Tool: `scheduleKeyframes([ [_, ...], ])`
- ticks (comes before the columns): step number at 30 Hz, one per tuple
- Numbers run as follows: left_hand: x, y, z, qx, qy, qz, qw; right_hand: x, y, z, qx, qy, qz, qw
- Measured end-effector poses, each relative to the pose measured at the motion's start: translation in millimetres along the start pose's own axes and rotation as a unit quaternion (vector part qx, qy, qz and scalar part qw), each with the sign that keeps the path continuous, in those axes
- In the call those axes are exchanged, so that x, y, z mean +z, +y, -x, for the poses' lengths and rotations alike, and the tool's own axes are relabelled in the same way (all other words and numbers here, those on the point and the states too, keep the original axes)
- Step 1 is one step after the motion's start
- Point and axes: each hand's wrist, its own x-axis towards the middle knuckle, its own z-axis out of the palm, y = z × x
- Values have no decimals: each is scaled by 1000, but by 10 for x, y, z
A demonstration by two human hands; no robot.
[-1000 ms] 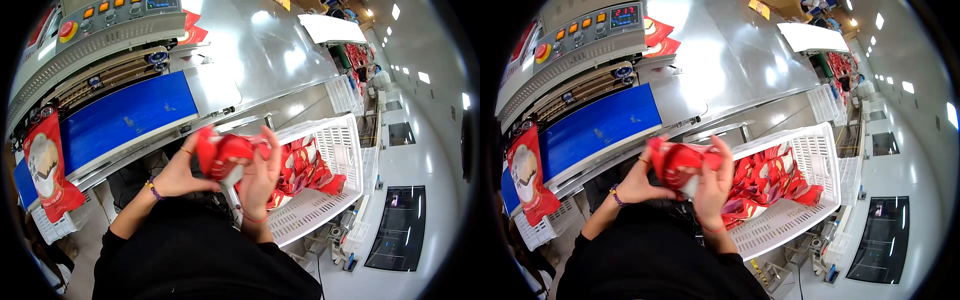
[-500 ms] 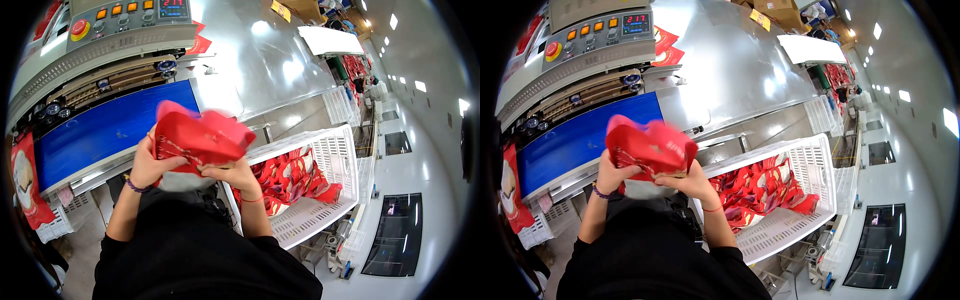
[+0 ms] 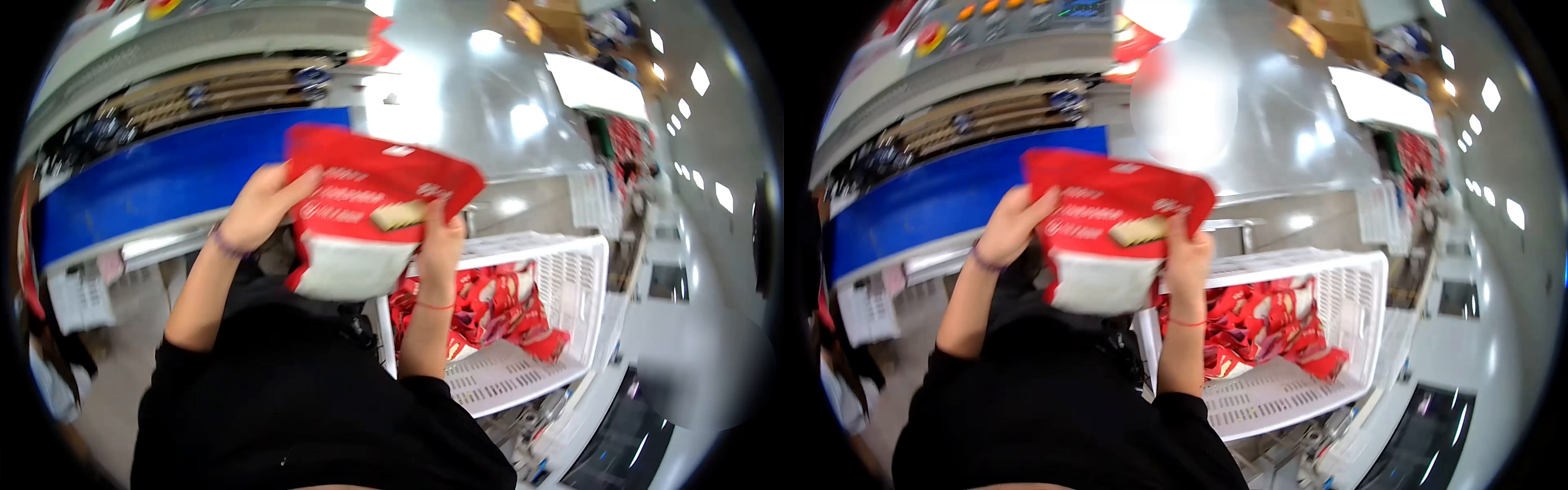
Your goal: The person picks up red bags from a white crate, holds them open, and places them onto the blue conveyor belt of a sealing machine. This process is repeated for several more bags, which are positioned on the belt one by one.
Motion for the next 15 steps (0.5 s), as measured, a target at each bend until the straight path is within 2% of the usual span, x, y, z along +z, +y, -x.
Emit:
scheduleKeyframes([
  [2,-1,21,-261,6,21,-202,979,77,45,-254,-14,30,15,999],
  [3,-149,-235,-499,225,66,-414,880,45,147,-400,-61,18,90,994],
  [4,-188,-332,-642,134,125,-471,863,2,197,-547,-96,16,215,972],
  [5,-92,-384,-681,126,178,-321,922,-1,263,-657,-73,13,165,984],
  [6,-65,-379,-764,99,208,-321,918,6,304,-761,-50,14,115,992],
  [9,-83,-526,-1042,113,234,-261,929,-42,283,-1046,-43,7,6,999],
  [12,-134,-646,-1327,58,235,-125,962,-55,194,-1242,-45,25,4,999],
  [15,-171,-603,-1407,27,254,-127,958,-16,159,-1389,-68,4,-22,997],
])
